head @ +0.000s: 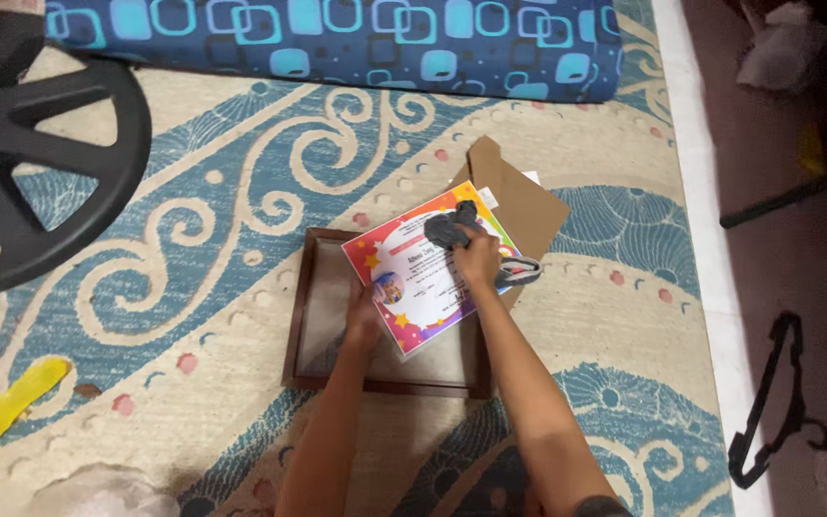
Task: The person wipes the glass of a picture frame with a cloth, then places a certificate and a photograph inside the frame. They adjust the backing paper and press the frame components together.
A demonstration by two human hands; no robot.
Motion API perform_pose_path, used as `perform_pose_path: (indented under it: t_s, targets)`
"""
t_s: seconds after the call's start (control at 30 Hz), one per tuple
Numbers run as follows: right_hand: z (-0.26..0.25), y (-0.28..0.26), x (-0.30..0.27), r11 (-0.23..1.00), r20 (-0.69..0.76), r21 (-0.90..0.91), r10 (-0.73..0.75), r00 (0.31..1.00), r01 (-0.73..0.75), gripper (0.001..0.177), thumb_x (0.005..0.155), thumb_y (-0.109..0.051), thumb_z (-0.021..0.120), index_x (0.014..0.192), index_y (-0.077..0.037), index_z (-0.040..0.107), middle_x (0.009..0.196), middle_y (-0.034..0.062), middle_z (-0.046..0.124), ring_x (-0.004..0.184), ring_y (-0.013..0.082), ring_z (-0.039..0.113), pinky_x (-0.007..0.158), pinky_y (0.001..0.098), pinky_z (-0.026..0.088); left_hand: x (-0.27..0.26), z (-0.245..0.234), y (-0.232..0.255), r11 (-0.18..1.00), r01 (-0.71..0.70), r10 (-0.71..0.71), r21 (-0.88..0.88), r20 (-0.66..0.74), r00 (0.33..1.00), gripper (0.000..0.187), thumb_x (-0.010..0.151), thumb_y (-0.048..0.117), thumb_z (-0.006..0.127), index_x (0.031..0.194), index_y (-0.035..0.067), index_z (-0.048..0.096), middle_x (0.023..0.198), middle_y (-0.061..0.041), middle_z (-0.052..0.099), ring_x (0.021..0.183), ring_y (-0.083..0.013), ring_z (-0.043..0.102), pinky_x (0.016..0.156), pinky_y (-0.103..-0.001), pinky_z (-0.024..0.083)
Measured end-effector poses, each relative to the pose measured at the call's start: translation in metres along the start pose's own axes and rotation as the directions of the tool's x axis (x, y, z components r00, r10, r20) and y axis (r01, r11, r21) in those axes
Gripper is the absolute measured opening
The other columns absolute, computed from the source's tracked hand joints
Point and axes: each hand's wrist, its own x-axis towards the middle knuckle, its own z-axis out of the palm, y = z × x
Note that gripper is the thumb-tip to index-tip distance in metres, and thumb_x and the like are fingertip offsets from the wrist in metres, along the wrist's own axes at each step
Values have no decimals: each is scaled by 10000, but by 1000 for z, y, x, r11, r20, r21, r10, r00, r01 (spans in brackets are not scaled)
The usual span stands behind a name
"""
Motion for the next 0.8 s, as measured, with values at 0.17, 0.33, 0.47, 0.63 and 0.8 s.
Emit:
perform_pose_path:
  t_s: [0.17,0.33,0.47,0.63,0.8]
  targets:
    - [-18,24,14,978,193,-44,208,959,-203,399,804,-250,686,1188,-205,780,1065,210,747,988,388,725,905,485,572,2,3,1,1000,-14,14,6,1,1000,444,1026,8,441,1465,78,437,1360,-77,609,1210,-223,611,1038,-406,498]
    - [-80,61,42,880,-52,-165,443,895,-445,387,814,-366,715,1012,-42,790,989,231,752,958,419,728,861,509,570,-3,6,0,998,-3,6,-61,48,999,320,1063,7,449,1379,-22,483,1320,-171,635,1178,-264,641,1026,-438,522]
    - [-156,70,68,965,-409,164,256,876,-205,433,797,-239,840,1123,22,726,1066,232,737,980,353,728,885,455,550,-8,8,2,997,65,-65,-49,3,998,319,1025,-4,452,1327,-3,553,1272,-150,661,1114,-240,658,980,-402,537]
    - [-200,52,81,754,-357,655,363,861,-46,288,848,-98,755,1094,49,729,1082,129,750,928,216,691,856,363,567,0,-2,-5,997,34,-26,-71,114,993,299,981,-73,478,1260,-29,575,1191,-152,689,1053,-237,677,932,-379,554]
    - [-127,75,95,601,-37,770,376,926,-214,247,878,-214,724,1056,-46,693,1030,71,698,924,190,651,834,363,539,8,-13,-13,997,74,-75,20,57,996,319,918,-57,560,1235,-53,596,1103,-130,690,984,-245,672,871,-404,560]
